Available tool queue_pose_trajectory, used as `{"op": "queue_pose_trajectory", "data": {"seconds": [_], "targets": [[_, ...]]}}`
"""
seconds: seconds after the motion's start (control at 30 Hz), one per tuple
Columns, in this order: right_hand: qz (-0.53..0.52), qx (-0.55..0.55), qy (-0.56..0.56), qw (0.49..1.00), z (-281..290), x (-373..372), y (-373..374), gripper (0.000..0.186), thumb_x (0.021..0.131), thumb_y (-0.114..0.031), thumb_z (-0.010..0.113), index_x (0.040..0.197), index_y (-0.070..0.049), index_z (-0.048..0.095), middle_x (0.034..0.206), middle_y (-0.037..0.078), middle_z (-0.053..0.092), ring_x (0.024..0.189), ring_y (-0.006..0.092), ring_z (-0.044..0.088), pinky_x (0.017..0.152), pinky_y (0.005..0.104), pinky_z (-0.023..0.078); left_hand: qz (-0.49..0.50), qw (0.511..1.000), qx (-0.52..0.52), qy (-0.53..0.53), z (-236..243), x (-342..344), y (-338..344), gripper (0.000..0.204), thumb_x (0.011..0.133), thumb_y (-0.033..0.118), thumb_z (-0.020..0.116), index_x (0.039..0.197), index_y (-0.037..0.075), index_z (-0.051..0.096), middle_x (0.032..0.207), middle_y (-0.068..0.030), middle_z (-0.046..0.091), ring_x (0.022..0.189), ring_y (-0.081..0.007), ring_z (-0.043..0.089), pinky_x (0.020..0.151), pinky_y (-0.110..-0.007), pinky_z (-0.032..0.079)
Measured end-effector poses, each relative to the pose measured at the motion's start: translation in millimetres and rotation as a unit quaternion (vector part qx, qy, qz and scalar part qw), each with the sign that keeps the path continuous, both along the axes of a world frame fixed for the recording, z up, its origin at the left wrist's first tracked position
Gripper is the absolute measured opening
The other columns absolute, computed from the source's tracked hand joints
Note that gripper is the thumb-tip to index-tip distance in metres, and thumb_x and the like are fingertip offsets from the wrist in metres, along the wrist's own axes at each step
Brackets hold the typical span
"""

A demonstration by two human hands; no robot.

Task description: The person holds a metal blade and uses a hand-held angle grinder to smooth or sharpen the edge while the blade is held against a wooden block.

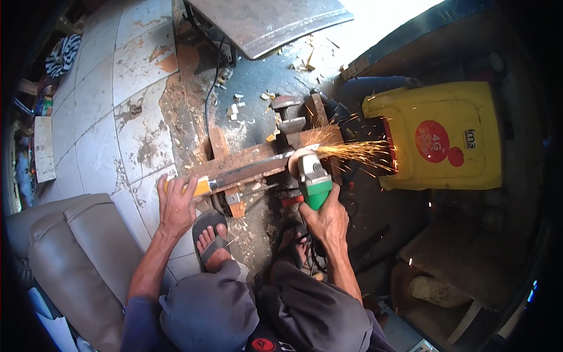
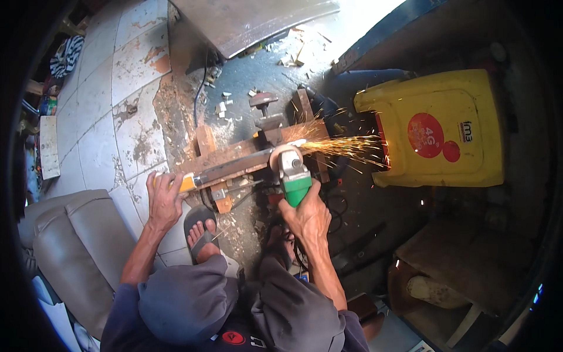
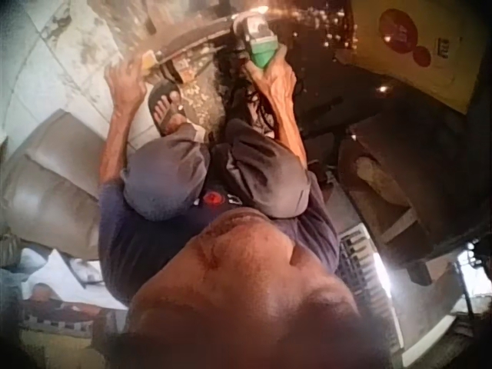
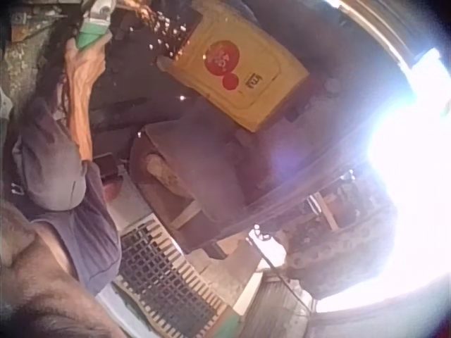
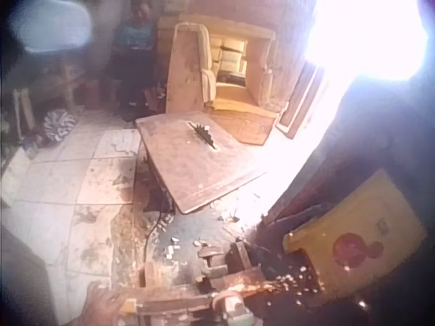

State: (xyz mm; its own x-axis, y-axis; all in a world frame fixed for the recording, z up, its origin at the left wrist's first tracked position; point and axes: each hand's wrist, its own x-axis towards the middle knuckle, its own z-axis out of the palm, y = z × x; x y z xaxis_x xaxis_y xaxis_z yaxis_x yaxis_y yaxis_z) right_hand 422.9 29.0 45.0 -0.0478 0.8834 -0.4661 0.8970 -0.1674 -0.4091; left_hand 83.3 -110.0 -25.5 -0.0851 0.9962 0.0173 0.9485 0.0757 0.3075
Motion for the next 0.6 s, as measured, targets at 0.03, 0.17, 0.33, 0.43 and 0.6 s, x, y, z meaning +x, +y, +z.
{"op": "queue_pose_trajectory", "data": {"seconds": [0.03, 0.17, 0.33, 0.43, 0.6], "targets": [[0.013, 0.017, 0.01, 1.0, 1, 3, -4, 0.076, 0.083, -0.037, 0.079, 0.14, -0.001, 0.043, 0.104, 0.035, 0.074, 0.098, 0.0561, 0.071, 0.087, 0.061, 0.055, 0.003, 1.0, -0.003, -0.001, -1, 2, -3, 0.062, 0.081, 0.006, 0.079, 0.141, 0.004, 0.062, 0.121, -0.0154, 0.062, 0.12, -0.0331, 0.059, 0.123, -0.06, 0.026], [-0.014, 0.002, 0.015, 1.0, 3, -3, 1, 0.075, 0.083, -0.036, 0.079, 0.139, -0.001, 0.044, 0.105, 0.035, 0.074, 0.098, 0.0563, 0.071, 0.087, 0.0613, 0.055, 0.0, 1.0, -0.01, 0.011, 0, 0, -1, 0.061, 0.082, 0.005, 0.077, 0.141, 0.004, 0.062, 0.12, -0.0152, 0.062, 0.119, -0.0328, 0.059, 0.124, -0.061, 0.026], [-0.008, 0.014, 0.025, 1.0, 2, 3, -2, 0.074, 0.083, -0.037, 0.078, 0.138, -0.001, 0.044, 0.105, 0.035, 0.074, 0.099, 0.0569, 0.071, 0.088, 0.0621, 0.054, -0.001, 1.0, 0.007, 0.015, -1, 2, -3, 0.062, 0.08, 0.002, 0.074, 0.141, 0.003, 0.062, 0.12, -0.015, 0.062, 0.117, -0.0327, 0.059, 0.124, -0.06, 0.025], [-0.017, 0.012, 0.008, 1.0, -1, 2, 10, 0.074, 0.083, -0.037, 0.077, 0.138, -0.001, 0.044, 0.106, 0.036, 0.074, 0.099, 0.0574, 0.071, 0.089, 0.062, 0.054, 0.002, 1.0, 0.003, 0.011, 3, 1, 4, 0.063, 0.079, 0.001, 0.074, 0.141, 0.003, 0.063, 0.12, -0.0151, 0.062, 0.117, -0.0327, 0.059, 0.124, -0.06, 0.025], [-0.015, 0.011, 0.008, 1.0, 0, 5, 9, 0.073, 0.083, -0.037, 0.077, 0.137, 0.001, 0.045, 0.105, 0.036, 0.074, 0.098, 0.0572, 0.071, 0.088, 0.062, 0.054, 0.005, 1.0, 0.0, 0.012, 1, 0, -1, 0.064, 0.078, 0.001, 0.074, 0.141, 0.004, 0.063, 0.119, -0.015, 0.062, 0.118, -0.0328, 0.059, 0.125, -0.06, 0.025]]}}
